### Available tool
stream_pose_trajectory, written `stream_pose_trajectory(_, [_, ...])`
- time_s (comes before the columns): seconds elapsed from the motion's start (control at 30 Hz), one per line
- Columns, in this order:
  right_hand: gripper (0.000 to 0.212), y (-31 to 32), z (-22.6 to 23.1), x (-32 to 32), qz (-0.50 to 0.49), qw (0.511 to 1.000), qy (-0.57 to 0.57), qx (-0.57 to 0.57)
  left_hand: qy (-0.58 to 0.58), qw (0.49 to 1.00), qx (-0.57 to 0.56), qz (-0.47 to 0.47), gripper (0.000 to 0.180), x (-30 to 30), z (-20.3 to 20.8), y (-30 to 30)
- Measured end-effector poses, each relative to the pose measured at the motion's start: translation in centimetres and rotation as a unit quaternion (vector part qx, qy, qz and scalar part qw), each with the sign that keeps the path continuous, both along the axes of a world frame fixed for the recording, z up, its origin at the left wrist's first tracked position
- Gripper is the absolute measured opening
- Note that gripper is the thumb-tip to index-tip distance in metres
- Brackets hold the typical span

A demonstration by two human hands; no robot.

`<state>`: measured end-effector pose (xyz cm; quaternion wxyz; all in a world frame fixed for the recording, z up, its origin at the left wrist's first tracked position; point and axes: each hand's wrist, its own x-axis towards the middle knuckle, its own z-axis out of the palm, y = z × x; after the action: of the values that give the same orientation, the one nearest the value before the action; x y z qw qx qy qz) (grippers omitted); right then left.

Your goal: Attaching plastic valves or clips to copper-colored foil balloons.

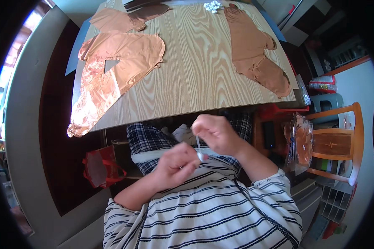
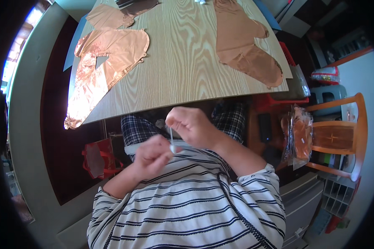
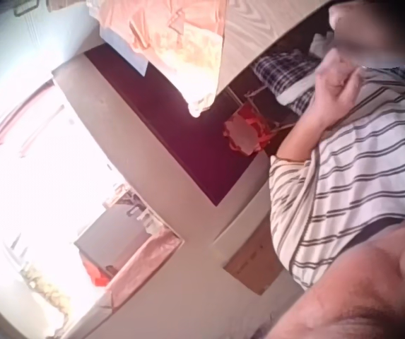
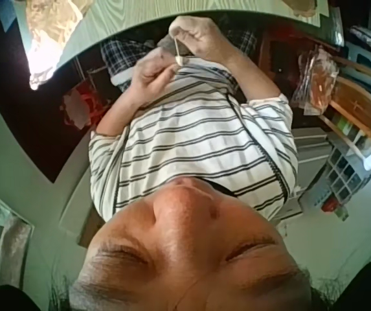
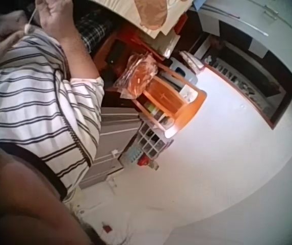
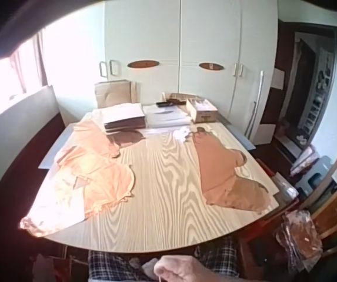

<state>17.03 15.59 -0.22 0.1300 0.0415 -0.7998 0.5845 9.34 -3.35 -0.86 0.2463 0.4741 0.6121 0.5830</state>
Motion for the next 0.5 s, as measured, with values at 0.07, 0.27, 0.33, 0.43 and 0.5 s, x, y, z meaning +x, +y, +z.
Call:
stream_pose_trajectory(0.07, [0.013, -1.9, -1.2, 0.5, 0.044, 0.999, -0.031, -0.001, 0.044, 0.993, 0.005, 0.110, 0.006, -1.7, 0.4, 0.4])
stream_pose_trajectory(0.27, [0.019, 0.3, 0.5, -0.7, -0.013, 0.999, -0.032, 0.010, -0.065, 0.998, -0.004, -0.004, 0.010, -0.6, -0.2, 0.1])
stream_pose_trajectory(0.33, [0.018, -1.5, -1.0, 0.1, 0.014, 0.999, -0.036, -0.030, -0.140, 0.989, 0.014, 0.039, 0.010, -2.2, -0.4, 0.5])
stream_pose_trajectory(0.43, [0.012, -1.9, -1.0, 0.4, 0.020, 0.989, 0.077, 0.124, -0.093, 0.992, -0.013, 0.079, 0.013, -1.6, -2.2, 0.9])
stream_pose_trajectory(0.5, [0.009, -0.6, -0.1, -0.5, -0.023, 0.976, 0.127, 0.177, -0.091, 0.994, -0.051, 0.039, 0.017, -0.3, -1.7, 0.7])
